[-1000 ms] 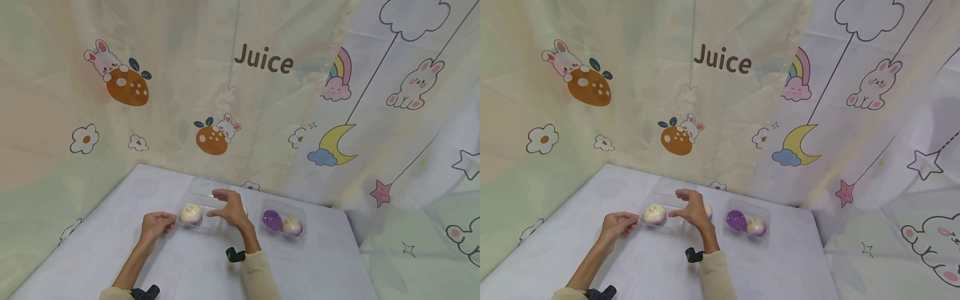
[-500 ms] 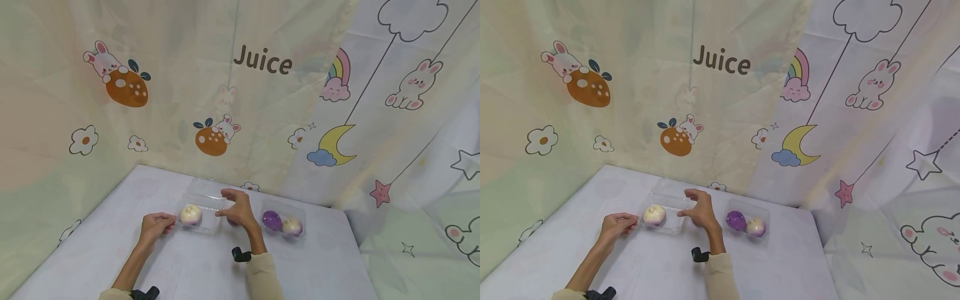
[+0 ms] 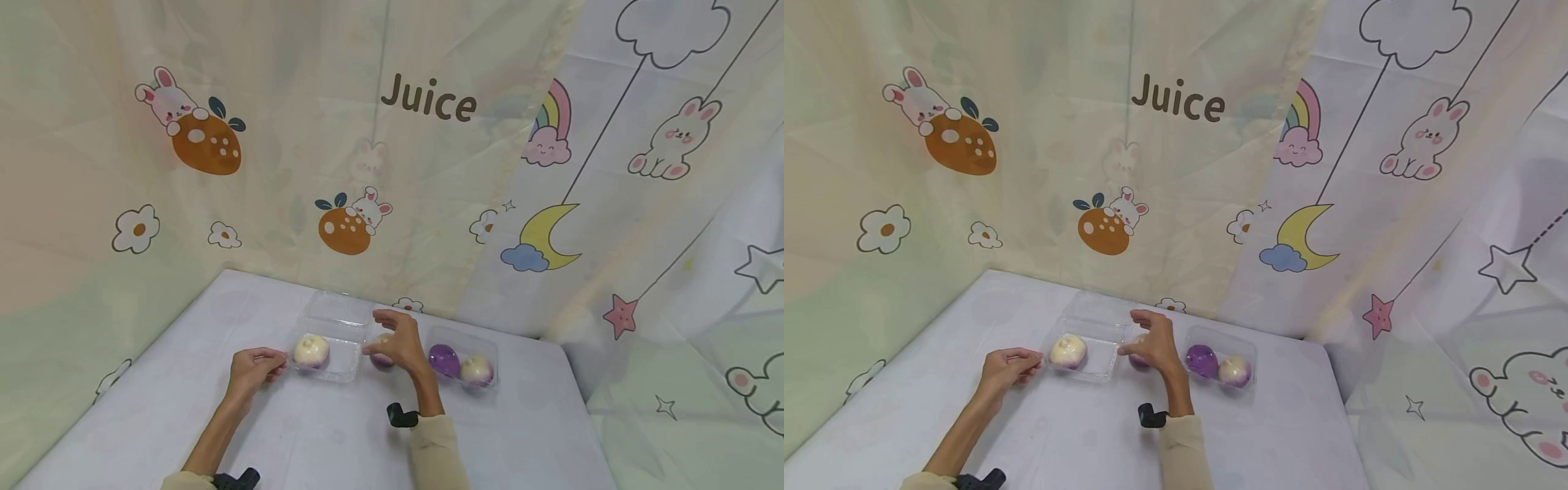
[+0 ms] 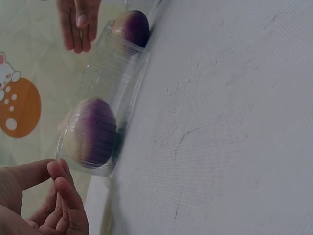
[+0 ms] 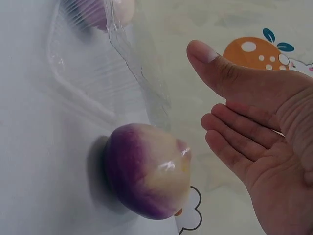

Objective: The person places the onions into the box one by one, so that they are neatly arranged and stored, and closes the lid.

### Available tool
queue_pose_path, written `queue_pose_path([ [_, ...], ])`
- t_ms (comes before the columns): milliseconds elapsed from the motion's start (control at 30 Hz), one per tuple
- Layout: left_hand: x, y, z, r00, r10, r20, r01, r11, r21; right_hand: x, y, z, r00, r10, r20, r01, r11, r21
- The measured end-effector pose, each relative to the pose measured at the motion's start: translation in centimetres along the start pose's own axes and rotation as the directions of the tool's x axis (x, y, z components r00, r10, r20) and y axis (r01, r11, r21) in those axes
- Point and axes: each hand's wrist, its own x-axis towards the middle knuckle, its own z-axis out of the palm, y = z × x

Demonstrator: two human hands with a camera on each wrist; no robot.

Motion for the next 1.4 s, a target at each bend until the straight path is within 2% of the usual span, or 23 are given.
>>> queue_pose_path([
  [533, 0.0, 0.2, -0.1, 1.000, -0.005, -0.002, 0.005, 1.000, -0.004, -0.5, 0.9, -1.1, 1.000, -0.003, -0.022, 0.002, 1.000, -0.023],
  [833, 0.1, 0.1, -0.1, 1.000, -0.014, 0.001, 0.014, 1.000, -0.006, -0.6, 1.3, -1.5, 0.999, 0.033, -0.013, -0.033, 0.997, -0.074],
  [1400, 0.1, -0.1, -0.2, 1.000, -0.017, 0.001, 0.017, 1.000, -0.009, -1.1, 2.0, -1.5, 0.989, 0.144, 0.016, -0.142, 0.986, -0.089],
])
